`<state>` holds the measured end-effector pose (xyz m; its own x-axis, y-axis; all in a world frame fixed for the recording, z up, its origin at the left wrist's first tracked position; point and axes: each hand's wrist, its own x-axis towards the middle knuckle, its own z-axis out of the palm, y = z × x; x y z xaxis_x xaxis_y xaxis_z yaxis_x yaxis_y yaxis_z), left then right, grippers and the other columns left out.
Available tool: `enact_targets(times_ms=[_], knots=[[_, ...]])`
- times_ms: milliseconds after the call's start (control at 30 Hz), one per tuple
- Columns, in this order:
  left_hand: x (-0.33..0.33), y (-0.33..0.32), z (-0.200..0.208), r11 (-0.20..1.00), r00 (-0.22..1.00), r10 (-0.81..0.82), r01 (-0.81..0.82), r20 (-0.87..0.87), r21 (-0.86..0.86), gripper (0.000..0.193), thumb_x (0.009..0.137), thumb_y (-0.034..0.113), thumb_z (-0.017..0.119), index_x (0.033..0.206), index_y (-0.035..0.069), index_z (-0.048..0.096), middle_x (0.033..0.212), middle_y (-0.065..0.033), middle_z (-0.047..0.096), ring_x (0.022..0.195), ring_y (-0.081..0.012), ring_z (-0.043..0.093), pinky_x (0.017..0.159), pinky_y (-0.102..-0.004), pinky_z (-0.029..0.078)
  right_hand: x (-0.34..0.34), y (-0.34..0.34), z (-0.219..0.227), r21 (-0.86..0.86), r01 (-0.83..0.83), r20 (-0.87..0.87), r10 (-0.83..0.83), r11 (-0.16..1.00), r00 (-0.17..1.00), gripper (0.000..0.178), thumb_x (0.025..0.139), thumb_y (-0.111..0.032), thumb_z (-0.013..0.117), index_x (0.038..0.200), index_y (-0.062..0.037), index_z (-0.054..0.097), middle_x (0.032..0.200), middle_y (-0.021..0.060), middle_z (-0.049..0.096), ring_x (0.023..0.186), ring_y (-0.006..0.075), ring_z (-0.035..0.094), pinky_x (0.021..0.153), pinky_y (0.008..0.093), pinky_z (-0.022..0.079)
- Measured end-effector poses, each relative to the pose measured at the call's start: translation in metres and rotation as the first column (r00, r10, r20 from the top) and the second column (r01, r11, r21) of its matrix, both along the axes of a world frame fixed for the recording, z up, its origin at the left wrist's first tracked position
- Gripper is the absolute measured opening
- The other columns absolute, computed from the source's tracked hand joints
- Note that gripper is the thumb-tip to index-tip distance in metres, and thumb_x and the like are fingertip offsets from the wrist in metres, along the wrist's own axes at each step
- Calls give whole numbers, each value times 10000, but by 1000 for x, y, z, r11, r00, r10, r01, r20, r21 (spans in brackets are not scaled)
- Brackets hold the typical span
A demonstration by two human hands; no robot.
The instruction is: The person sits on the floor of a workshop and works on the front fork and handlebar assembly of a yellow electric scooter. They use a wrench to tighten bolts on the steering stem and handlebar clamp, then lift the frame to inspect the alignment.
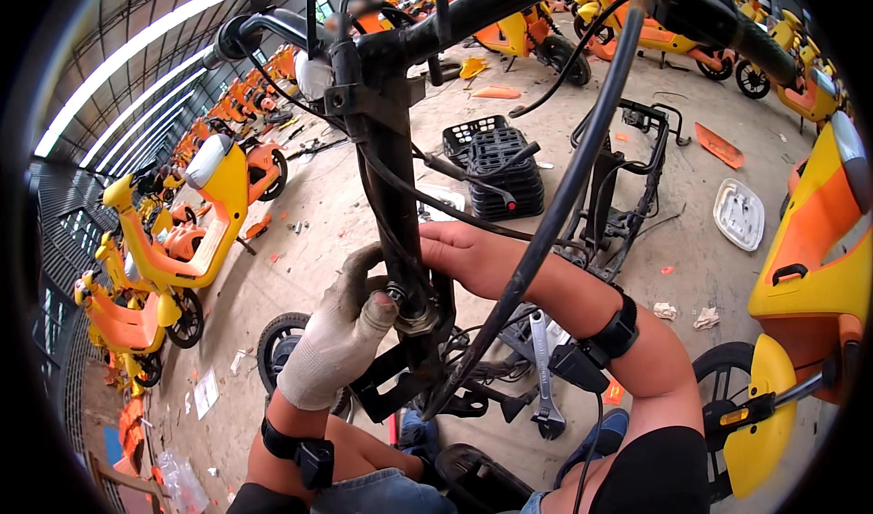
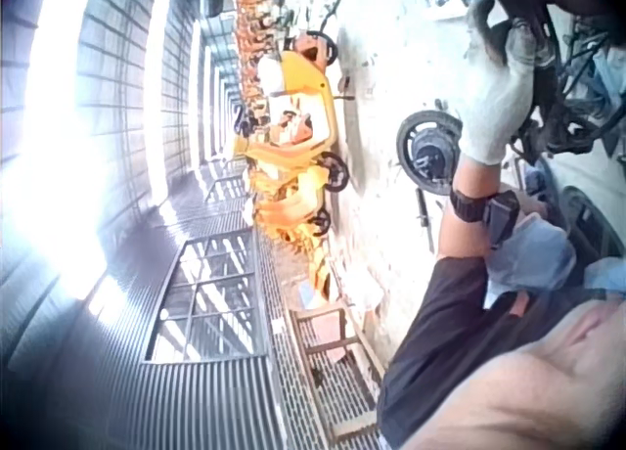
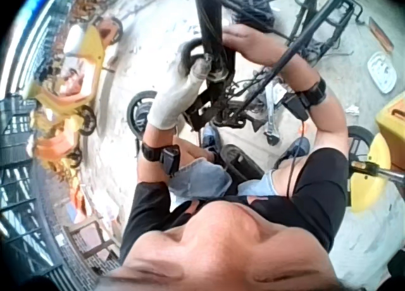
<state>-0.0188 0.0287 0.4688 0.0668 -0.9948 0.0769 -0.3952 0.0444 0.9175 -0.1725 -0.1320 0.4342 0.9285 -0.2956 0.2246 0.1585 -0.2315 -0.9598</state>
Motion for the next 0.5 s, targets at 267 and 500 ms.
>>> enact_targets(times_ms=[267,500], knots=[[-12,3,3,977,975,128,-92,184,-190,451,954,357,621,1202,-15,563,972,-203,708,951,-290,708,818,-352,532,1,1,-16,125,103,41,-109,987,993,372,1043,-363,459,1139,-46,629,896,-27,612,812,54,527,741,236,458],[-4,6,0,974,965,124,-74,233,-213,510,954,380,602,1286,17,470,967,-201,708,892,-367,697,749,-423,533,4,6,-21,274,77,87,-105,959,991,328,1017,-284,497,1191,-31,609,1042,-23,621,956,54,541,842,236,445]])
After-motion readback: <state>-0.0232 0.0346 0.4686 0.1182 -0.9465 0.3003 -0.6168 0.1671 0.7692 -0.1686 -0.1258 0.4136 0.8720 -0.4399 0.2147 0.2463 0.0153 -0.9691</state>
